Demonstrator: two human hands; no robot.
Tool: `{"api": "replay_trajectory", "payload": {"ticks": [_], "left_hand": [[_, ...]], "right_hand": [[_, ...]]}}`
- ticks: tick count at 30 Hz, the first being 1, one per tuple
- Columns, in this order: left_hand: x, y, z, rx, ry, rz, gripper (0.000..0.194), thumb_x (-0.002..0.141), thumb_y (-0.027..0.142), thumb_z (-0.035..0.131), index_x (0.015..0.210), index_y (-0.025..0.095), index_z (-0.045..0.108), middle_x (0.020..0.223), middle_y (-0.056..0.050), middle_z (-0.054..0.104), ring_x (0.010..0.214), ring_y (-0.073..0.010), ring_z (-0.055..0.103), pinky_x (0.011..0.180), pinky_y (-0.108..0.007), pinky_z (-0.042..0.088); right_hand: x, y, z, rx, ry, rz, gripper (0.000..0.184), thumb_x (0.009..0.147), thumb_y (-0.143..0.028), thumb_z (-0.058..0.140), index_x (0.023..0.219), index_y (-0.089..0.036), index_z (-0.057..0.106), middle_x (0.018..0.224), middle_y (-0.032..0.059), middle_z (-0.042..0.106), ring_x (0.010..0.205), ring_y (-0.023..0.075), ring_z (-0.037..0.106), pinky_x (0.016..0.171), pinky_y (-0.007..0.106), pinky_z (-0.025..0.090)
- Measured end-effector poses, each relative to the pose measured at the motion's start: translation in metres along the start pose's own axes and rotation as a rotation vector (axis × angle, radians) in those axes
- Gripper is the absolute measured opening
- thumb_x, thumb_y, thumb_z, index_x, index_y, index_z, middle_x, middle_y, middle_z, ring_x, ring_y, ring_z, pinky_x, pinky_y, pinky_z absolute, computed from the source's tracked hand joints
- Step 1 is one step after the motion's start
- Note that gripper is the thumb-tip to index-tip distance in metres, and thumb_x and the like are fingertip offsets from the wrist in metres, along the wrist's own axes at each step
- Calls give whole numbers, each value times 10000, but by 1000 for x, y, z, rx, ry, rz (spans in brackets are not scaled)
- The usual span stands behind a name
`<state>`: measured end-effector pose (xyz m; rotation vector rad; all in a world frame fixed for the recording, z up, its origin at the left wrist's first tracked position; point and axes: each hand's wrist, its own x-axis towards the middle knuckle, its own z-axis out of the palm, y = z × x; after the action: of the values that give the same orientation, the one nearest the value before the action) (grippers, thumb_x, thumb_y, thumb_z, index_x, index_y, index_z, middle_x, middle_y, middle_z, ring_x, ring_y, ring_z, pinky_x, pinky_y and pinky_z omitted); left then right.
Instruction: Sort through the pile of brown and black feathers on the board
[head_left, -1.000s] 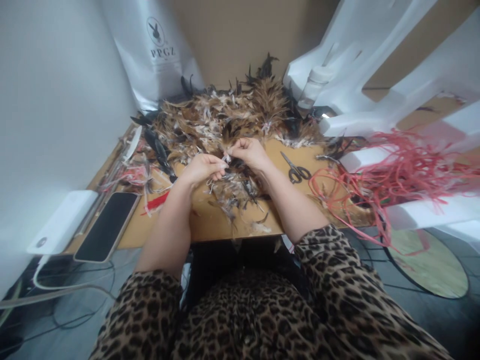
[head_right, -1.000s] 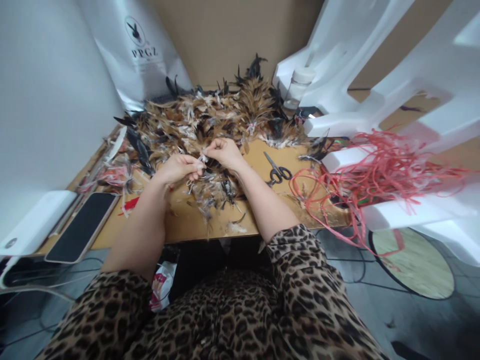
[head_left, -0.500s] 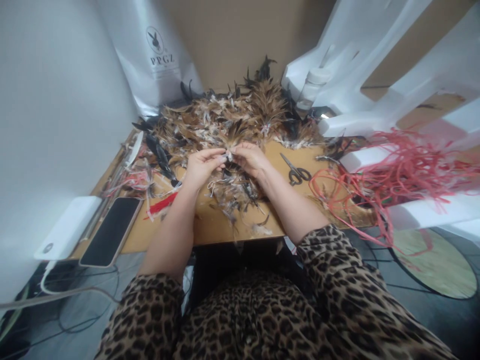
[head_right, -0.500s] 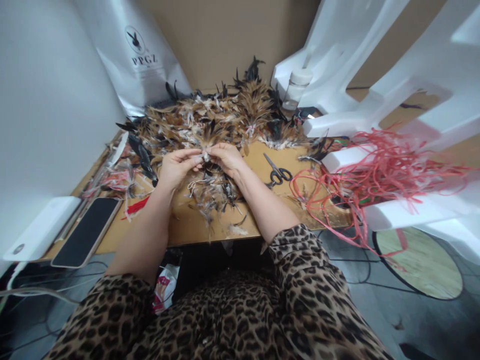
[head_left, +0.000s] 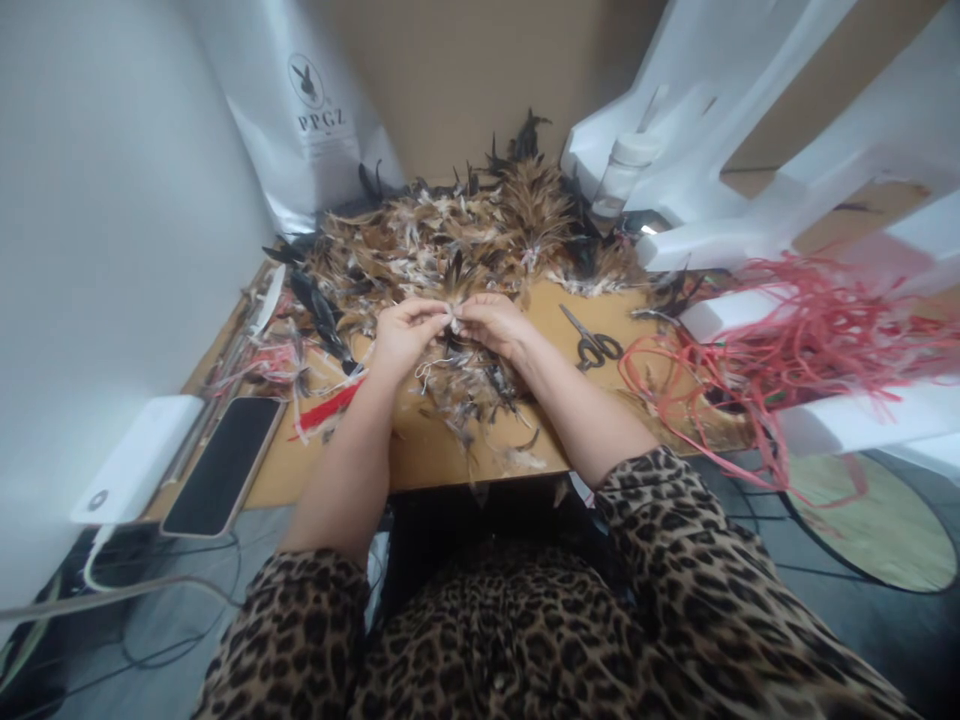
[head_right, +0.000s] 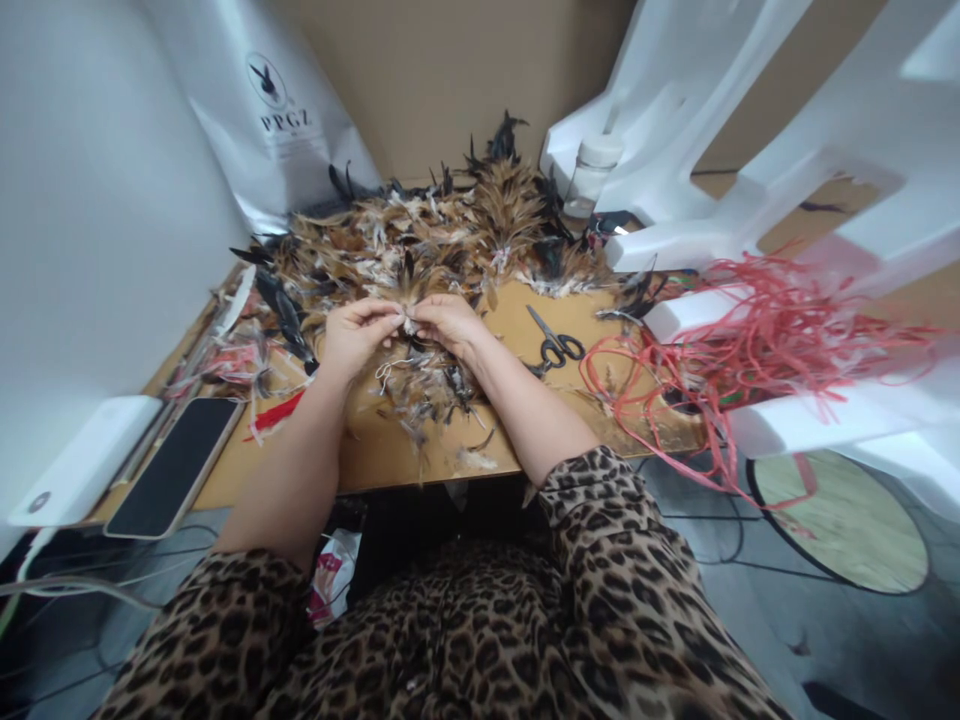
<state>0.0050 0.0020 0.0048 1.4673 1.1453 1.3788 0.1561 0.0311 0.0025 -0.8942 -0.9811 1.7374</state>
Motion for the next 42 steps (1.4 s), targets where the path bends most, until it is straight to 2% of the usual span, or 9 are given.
{"api": "replay_trajectory", "payload": {"ticks": [3,9,13,21,29,32,37,42], "left_hand": [[0,-1,0,-14,-12,21,236,593,313,747,764,155,712,724,-29,632,529,-78,548,495,-216,440],[1,-1,-1,134,1,83,154,612,296,735,711,178,720,772,-41,644,650,-103,569,559,-204,435],[2,-4,-1,145,-13,114,187,628,291,723,778,178,721,755,-35,635,667,-111,561,594,-214,439],[1,-4,-1,266,-22,226,112,672,273,686,726,178,708,735,-34,634,729,-130,565,681,-243,442],[5,-9,3,171,-5,380,68,641,234,719,652,173,693,693,-31,633,700,-126,575,677,-261,448],[5,-11,3,86,-31,324,88,631,244,732,662,169,696,739,-44,661,695,-124,593,660,-259,464],[-1,-10,3,-70,-88,74,203,640,315,728,742,142,697,729,-55,686,520,-89,569,467,-208,431],[-3,-6,4,-94,-171,-8,236,658,322,714,755,110,675,651,-58,672,530,-105,606,477,-198,459]], "right_hand": [[0,0,0,11,-9,15,229,557,-166,754,569,-135,528,465,-20,584,436,63,522,451,169,455],[1,1,0,-7,9,41,189,588,-137,717,575,-136,529,455,-20,582,427,60,525,451,165,468],[2,2,-1,-3,9,42,163,589,-122,701,582,-129,538,448,-18,575,423,63,525,451,171,473],[1,2,-1,-10,19,58,164,627,-108,679,590,-133,521,449,-20,574,417,56,514,457,172,478],[0,1,1,-40,48,78,156,686,-71,618,591,-127,508,440,-22,563,402,55,510,449,164,469],[0,1,0,-49,50,88,166,682,-71,626,586,-128,503,432,-27,555,394,55,504,442,162,465],[0,-1,-2,-36,41,105,151,688,-62,611,597,-126,509,441,-23,564,406,57,516,449,159,471],[0,-1,-3,-52,33,141,154,688,-47,613,583,-114,522,436,-23,564,395,52,509,451,157,479]]}}
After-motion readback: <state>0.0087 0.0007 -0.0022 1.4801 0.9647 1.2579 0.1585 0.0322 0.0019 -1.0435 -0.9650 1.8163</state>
